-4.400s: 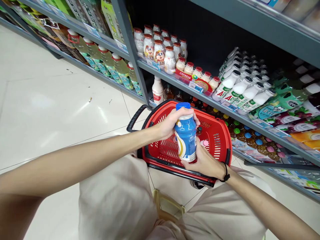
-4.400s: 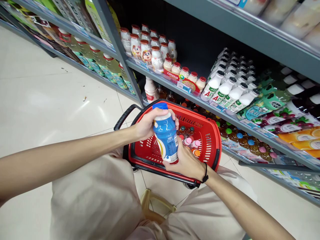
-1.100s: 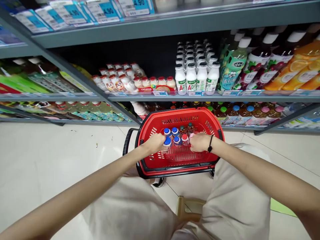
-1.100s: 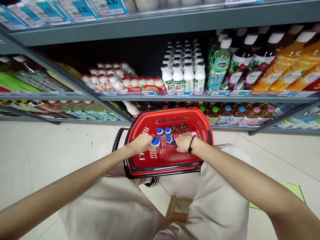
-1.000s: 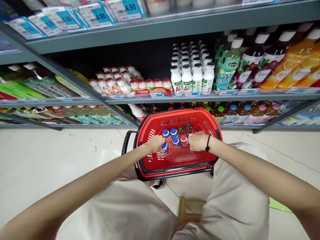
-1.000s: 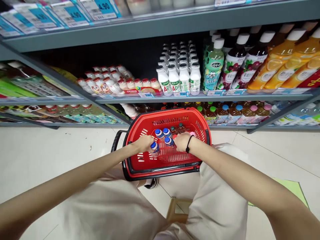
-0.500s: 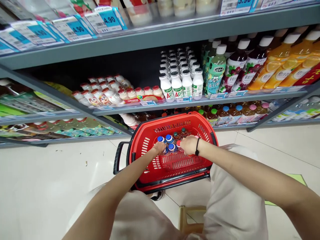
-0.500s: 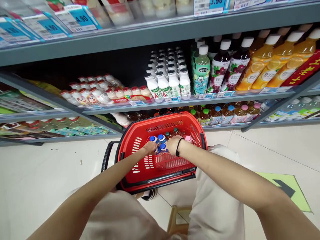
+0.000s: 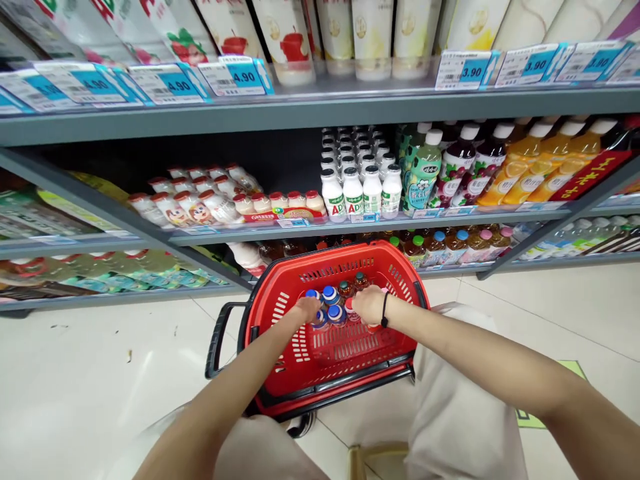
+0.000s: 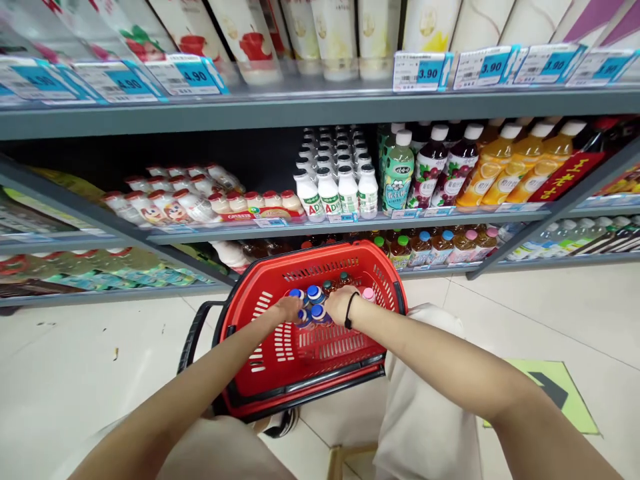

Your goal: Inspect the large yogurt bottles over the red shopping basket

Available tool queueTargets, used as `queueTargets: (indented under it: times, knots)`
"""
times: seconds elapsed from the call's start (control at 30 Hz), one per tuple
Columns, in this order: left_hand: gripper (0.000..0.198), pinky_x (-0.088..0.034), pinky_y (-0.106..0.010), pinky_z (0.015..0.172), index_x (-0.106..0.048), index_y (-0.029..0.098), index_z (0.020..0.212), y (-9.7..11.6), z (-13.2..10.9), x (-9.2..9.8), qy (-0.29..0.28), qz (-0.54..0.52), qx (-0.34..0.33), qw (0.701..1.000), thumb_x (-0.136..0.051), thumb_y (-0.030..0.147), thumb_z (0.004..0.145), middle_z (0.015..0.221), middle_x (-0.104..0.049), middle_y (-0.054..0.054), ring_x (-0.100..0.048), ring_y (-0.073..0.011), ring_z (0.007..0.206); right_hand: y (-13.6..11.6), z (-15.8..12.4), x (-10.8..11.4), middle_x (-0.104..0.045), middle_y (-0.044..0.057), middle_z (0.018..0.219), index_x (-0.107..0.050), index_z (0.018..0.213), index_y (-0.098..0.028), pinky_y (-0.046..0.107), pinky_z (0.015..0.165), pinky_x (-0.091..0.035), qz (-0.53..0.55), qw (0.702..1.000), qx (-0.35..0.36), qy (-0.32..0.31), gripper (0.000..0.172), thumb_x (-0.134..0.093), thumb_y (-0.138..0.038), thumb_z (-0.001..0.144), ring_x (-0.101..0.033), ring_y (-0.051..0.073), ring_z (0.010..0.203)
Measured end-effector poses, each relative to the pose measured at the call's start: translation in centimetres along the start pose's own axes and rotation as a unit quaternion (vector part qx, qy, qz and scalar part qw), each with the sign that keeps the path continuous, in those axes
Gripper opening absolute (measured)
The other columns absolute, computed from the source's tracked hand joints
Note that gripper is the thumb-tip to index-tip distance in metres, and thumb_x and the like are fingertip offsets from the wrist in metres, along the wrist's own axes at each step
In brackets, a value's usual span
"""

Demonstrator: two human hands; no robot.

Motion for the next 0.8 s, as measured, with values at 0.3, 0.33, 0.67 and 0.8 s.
queueTargets:
  times: [0.3, 0.33, 0.67, 0.8]
  knots:
    - [0.039, -0.048, -0.022, 0.065, -0.072, 0.014, 0.089, -15.5, -6.6, 8.7, 0.186, -0.263, 0.067, 0.944, -0.040, 0.036, 0.095, 0.071, -0.074, -0.005, -0.068, -0.0173, 0.067, -0.5, -1.8, 0.9, -0.079, 0.019, 0.105, -0.074, 0.114, -0.010, 0.037, 0.082, -0.061, -0.079, 0.996, 0.032, 0.031, 0.024, -0.071, -0.010, 0.090, -0.078, 0.032, 0.104]
    - [0.039, -0.046, -0.021, 0.066, -0.072, 0.015, 0.090, -16.6, -8.1, 8.3, 0.214, -0.272, 0.079, 0.935, -0.039, 0.036, 0.095, 0.070, -0.072, -0.003, -0.068, -0.0171, 0.069, -0.8, -2.1, 1.4, -0.079, 0.018, 0.106, -0.071, 0.118, -0.010, 0.036, 0.083, -0.060, -0.086, 0.994, 0.045, 0.056, 0.026, -0.065, -0.008, 0.093, -0.078, 0.030, 0.105]
    - [0.034, -0.035, -0.023, 0.069, -0.052, 0.019, 0.062, -21.7, -15.5, 4.1, 0.309, -0.260, 0.172, 0.899, -0.052, 0.040, 0.089, 0.068, -0.063, -0.005, -0.062, -0.0219, 0.078, -0.4, -6.3, 9.9, -0.073, 0.013, 0.106, -0.061, 0.114, -0.012, 0.029, 0.079, -0.047, -0.081, 0.947, 0.041, 0.309, 0.026, -0.037, -0.021, 0.111, -0.070, 0.020, 0.093]
    - [0.033, -0.042, -0.030, 0.064, -0.038, 0.020, 0.049, -22.6, -18.2, 1.8, 0.277, -0.283, 0.221, 0.891, -0.060, 0.032, 0.070, 0.048, -0.052, -0.006, -0.060, -0.0265, 0.063, 1.3, -11.0, 19.7, -0.069, 0.006, 0.081, -0.064, 0.110, -0.013, 0.029, 0.074, -0.046, -0.088, 0.870, 0.045, 0.484, 0.026, -0.041, -0.026, 0.108, -0.064, 0.017, 0.074]
Point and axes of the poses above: each hand's wrist, its own z-axis towards the middle knuckle, its own x-axis out of the back of the hand, y = z × x, the point moved 6 cm from there along z, towards the middle knuckle
